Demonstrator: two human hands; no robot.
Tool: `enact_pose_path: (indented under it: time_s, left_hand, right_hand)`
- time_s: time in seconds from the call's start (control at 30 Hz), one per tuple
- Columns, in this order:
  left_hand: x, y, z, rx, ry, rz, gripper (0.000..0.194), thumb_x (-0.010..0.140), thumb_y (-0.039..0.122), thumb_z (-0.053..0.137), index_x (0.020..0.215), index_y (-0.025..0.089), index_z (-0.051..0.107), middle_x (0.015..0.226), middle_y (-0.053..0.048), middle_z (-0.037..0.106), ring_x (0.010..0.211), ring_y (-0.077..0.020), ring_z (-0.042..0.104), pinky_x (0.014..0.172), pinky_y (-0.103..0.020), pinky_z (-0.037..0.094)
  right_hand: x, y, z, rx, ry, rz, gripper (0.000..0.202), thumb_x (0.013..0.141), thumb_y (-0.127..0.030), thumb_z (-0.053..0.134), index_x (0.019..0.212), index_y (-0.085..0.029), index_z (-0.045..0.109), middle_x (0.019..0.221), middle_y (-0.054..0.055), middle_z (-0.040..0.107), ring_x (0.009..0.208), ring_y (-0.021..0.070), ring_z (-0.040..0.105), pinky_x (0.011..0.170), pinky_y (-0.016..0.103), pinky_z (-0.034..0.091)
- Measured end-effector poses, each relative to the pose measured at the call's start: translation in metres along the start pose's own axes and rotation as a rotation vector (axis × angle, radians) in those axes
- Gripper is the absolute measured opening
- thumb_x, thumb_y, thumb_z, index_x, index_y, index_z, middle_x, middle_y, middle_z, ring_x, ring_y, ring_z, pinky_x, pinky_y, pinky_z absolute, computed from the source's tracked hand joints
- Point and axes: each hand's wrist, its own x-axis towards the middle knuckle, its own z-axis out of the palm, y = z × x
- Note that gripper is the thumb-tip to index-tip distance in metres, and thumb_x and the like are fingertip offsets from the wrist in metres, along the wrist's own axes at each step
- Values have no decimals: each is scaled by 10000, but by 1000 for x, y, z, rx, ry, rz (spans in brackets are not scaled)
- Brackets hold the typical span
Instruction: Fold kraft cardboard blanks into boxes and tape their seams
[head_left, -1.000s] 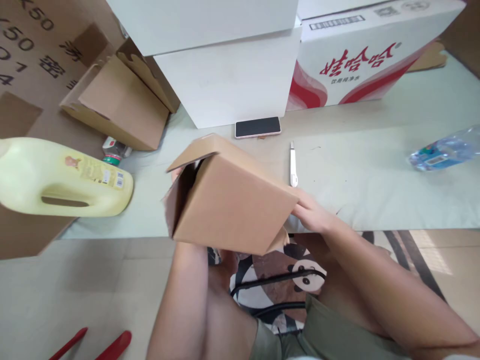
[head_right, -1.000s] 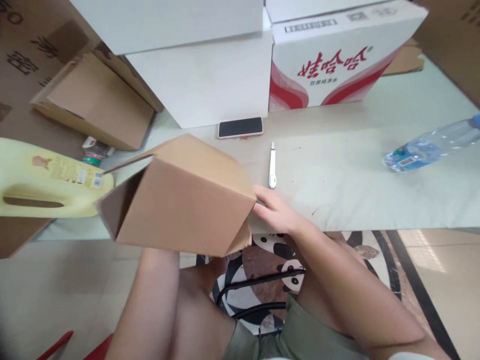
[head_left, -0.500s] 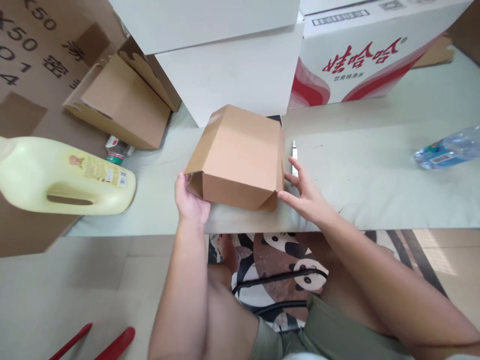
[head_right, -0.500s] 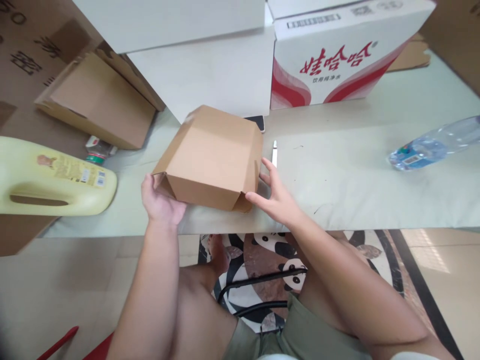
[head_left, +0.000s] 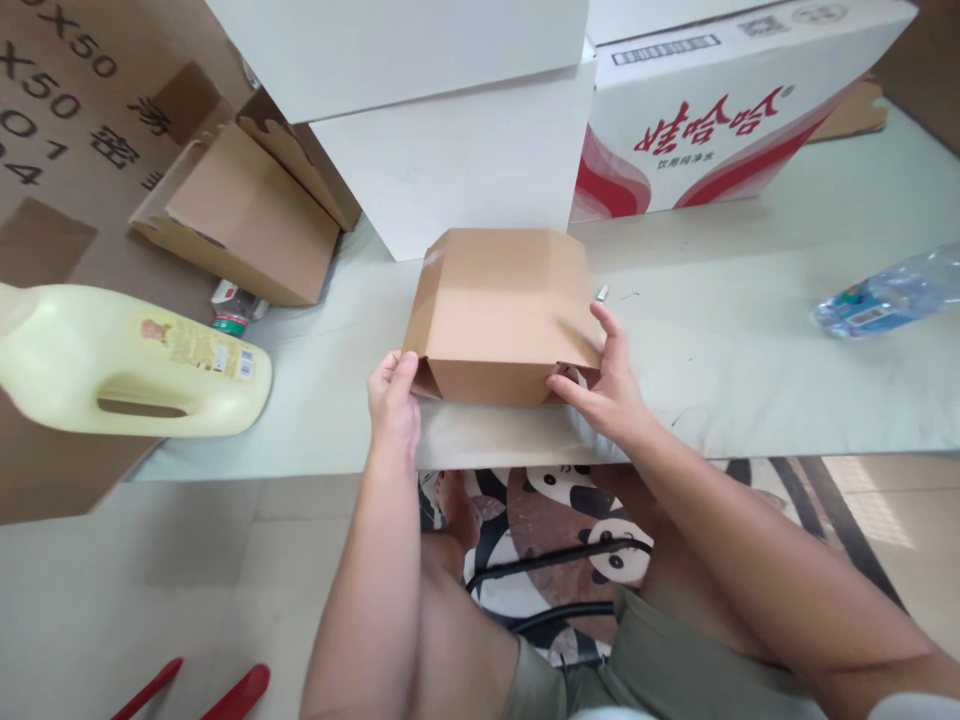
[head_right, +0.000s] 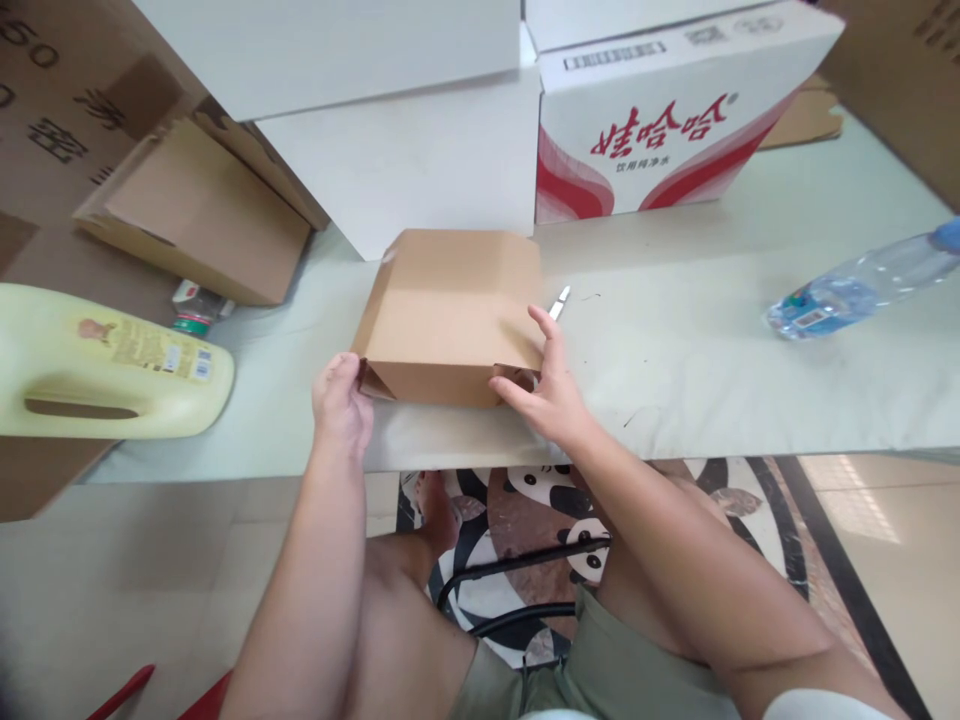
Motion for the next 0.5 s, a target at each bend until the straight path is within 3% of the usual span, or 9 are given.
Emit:
enact_pose_path:
  time_s: [0.13, 0.23, 0.4, 0.5]
  left_hand:
    - [-1, 2, 1, -53, 22, 26, 421, 570, 434, 891, 825, 195, 656, 919, -63, 722, 845, -185, 669, 799, -303, 525]
    - [-1, 0, -1, -70, -70, 6, 431, 631, 480, 855, 887, 218, 628, 942, -62, 705, 879, -203, 671, 841, -332, 527]
    - [-1, -7, -4, -81, -222, 5, 496, 606, 520, 860, 943, 247, 619, 968, -50, 689, 941, -227, 662, 900, -351, 516]
    - [-1, -8, -3, -84, -167, 37, 489, 616, 571, 831, 904, 235, 623, 943, -47, 671, 866, -200, 628, 815, -315, 503]
  right_hand:
    - [1, -5, -2, -101, 102, -27, 893, 826, -447, 718, 1550, -318, 213, 1559, 139, 409, 1396, 353, 498, 1136, 588, 468]
    - [2, -7, -5, -176, 129, -35, 793, 832, -433, 703, 1501, -299, 298, 1558, 138, 418, 1440, 349, 450, 1187, 593, 401]
    - [4, -6, -9, -64, 102, 23, 645, 831, -421, 680, 1397, -263, 411, 1482, 134, 503, 1347, 324, 533, 1095, 544, 495]
    - [3, -7, -10, 11, 112, 74, 581, 804, -403, 701, 1318, -254, 474, 1395, 121, 572, 1153, 280, 632, 952, 472, 572]
